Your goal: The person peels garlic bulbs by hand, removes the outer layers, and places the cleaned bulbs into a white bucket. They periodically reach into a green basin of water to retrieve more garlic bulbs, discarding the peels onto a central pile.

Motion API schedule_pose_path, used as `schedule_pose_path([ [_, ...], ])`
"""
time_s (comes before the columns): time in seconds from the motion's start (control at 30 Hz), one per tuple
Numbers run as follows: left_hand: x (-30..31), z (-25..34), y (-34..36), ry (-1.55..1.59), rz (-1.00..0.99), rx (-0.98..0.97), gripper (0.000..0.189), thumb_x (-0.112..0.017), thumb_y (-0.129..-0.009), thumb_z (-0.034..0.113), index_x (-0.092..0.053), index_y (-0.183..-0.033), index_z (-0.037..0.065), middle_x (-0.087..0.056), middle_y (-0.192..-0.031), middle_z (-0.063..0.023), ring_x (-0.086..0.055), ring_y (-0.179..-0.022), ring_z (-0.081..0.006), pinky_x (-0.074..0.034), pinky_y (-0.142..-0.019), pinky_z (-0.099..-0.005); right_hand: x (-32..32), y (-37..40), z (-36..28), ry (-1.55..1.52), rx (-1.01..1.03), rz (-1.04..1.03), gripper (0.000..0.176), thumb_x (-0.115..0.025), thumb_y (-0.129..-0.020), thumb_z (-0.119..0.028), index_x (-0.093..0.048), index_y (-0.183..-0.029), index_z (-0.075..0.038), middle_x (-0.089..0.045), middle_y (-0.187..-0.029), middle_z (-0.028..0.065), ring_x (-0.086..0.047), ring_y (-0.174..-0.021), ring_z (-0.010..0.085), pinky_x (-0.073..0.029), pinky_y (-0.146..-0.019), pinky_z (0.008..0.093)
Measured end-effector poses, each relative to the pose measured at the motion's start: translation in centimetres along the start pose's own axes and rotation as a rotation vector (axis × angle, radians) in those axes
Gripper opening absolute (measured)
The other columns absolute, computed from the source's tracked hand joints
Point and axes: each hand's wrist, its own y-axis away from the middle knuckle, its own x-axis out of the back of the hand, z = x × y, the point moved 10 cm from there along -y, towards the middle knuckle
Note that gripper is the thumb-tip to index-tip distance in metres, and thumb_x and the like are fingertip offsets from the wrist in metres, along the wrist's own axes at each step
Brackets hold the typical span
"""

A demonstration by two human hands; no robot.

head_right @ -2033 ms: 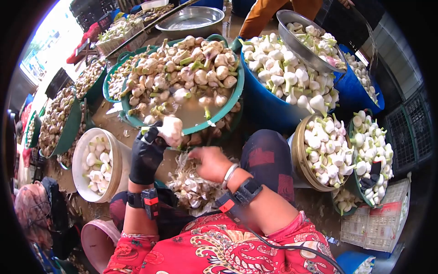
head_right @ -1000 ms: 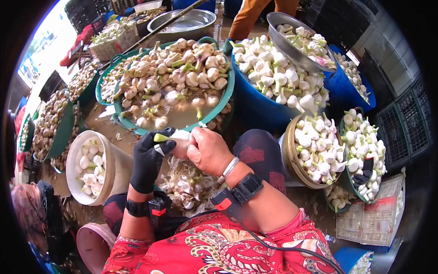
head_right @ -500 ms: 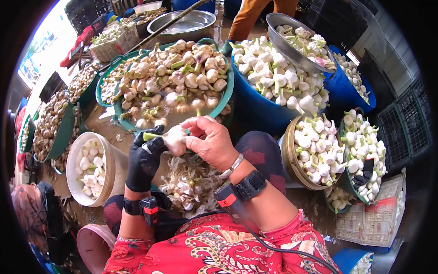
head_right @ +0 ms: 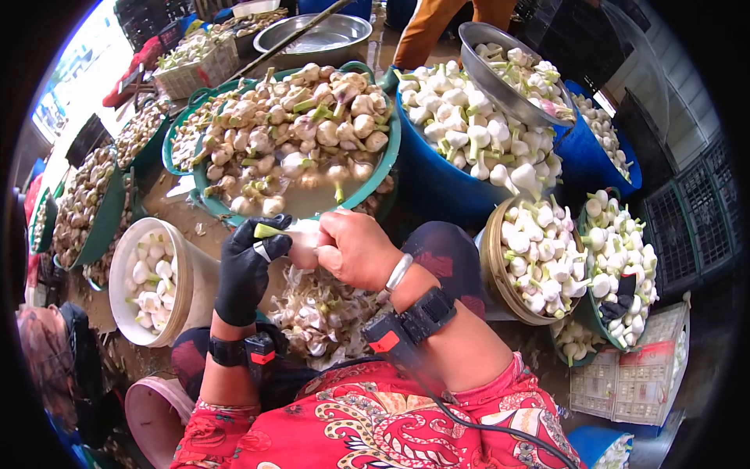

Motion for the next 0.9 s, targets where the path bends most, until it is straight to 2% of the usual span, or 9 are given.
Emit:
schedule_pose_path([
  [0.1,1.5,-1.7,-0.2,0.235,0.07,0.087,0.024,-0.065,-0.079,0.0,-0.063,-0.103,0.0,-0.066,-0.1,-0.0067,-0.061,-0.088,-0.0144,-0.048,-0.08,-0.027,0.3,1.2,0.3,0.117,0.025,0.087,0.011,-0.058,-0.068,-0.011,-0.051,-0.068,-0.003,-0.053,-0.067,0.0156,-0.055,-0.063,0.0334,-0.045,-0.06,0.0402],
  [0.23,5.3,-1.5,-1.0,-0.048,0.173,-0.174,0.035,-0.057,-0.081,-0.007,-0.058,-0.115,0.0,-0.064,-0.094,-0.0057,-0.061,-0.083,-0.017,-0.049,-0.072,-0.0284,2.8,3.0,6.0,-0.041,-0.287,0.362,0.012,-0.061,-0.069,-0.01,-0.053,-0.062,-0.004,-0.054,-0.055,0.0123,-0.052,-0.049,0.0233,-0.044,-0.05,0.0332],
  [0.3,5.3,-4.3,-1.1,0.624,0.148,0.086,0.039,-0.053,-0.082,-0.009,-0.054,-0.119,-0.001,-0.063,-0.097,-0.0059,-0.061,-0.084,-0.018,-0.05,-0.072,-0.0297,2.7,2.9,8.0,-0.18,-0.389,0.386,0.013,-0.063,-0.068,-0.01,-0.053,-0.062,-0.004,-0.055,-0.056,0.0119,-0.053,-0.05,0.0217,-0.044,-0.051,0.0331],
  [0.43,3.7,-3.7,-1.1,0.945,0.165,0.126,0.036,-0.055,-0.083,-0.001,-0.054,-0.119,0.001,-0.061,-0.103,-0.0094,-0.059,-0.096,-0.0201,-0.047,-0.085,-0.0307,1.5,2.4,8.0,0.204,-0.422,0.243,0.007,-0.062,-0.074,-0.004,-0.055,-0.074,-0.005,-0.058,-0.062,0.0014,-0.056,-0.055,0.01,-0.045,-0.051,0.023],
  [0.47,3.8,-3.5,-0.9,0.944,0.166,0.127,0.036,-0.055,-0.083,-0.001,-0.054,-0.119,0.001,-0.061,-0.103,-0.0094,-0.059,-0.096,-0.0201,-0.047,-0.085,-0.0307,-0.2,2.6,10.2,-0.19,-0.508,0.185,0.007,-0.062,-0.077,-0.005,-0.057,-0.082,-0.005,-0.06,-0.069,0.0021,-0.059,-0.061,0.0107,-0.048,-0.054,0.0235],
  [0.5,3.8,-2.8,-0.8,0.815,0.112,0.113,0.034,-0.056,-0.083,-0.001,-0.055,-0.117,0.001,-0.061,-0.106,-0.0106,-0.058,-0.098,-0.0206,-0.046,-0.089,-0.0312,-2.1,2.8,11.4,-0.588,-0.582,0.125,0.01,-0.062,-0.08,-0.006,-0.058,-0.09,-0.005,-0.062,-0.076,0.0029,-0.061,-0.066,0.0115,-0.05,-0.056,0.024],
  [0.63,2.1,-1.9,-0.6,0.55,0.003,0.048,0.029,-0.057,-0.08,-0.002,-0.057,-0.11,0.0,-0.06,-0.112,-0.0132,-0.057,-0.103,-0.021,-0.043,-0.094,-0.0321,-3.0,1.5,6.6,-1.03,-0.538,0.053,0.027,-0.064,-0.086,-0.015,-0.058,-0.109,-0.004,-0.062,-0.098,0.005,-0.064,-0.084,0.0138,-0.053,-0.068,0.0261],
  [0.8,-0.7,0.6,0.1,0.126,-0.002,-0.044,0.03,-0.058,-0.073,-0.014,-0.06,-0.1,-0.001,-0.064,-0.105,-0.0102,-0.06,-0.098,-0.0216,-0.045,-0.091,-0.0313,0.0,-0.1,4.8,-0.711,-0.237,0.29,0.019,-0.069,-0.08,-0.011,-0.063,-0.095,-0.001,-0.064,-0.081,0.0028,-0.056,-0.073,0.0061,-0.048,-0.063,0.0223],
  [0.9,-2.1,1.7,0.3,-0.119,-0.142,-0.205,0.027,-0.059,-0.072,-0.014,-0.061,-0.096,0.0,-0.064,-0.104,-0.0096,-0.06,-0.099,-0.0205,-0.044,-0.091,-0.0311,0.1,0.0,6.5,-0.536,-0.306,0.306,0.01,-0.067,-0.077,-0.006,-0.065,-0.086,-0.001,-0.062,-0.069,0.002,-0.055,-0.065,0.0051,-0.047,-0.06,0.0226],
])
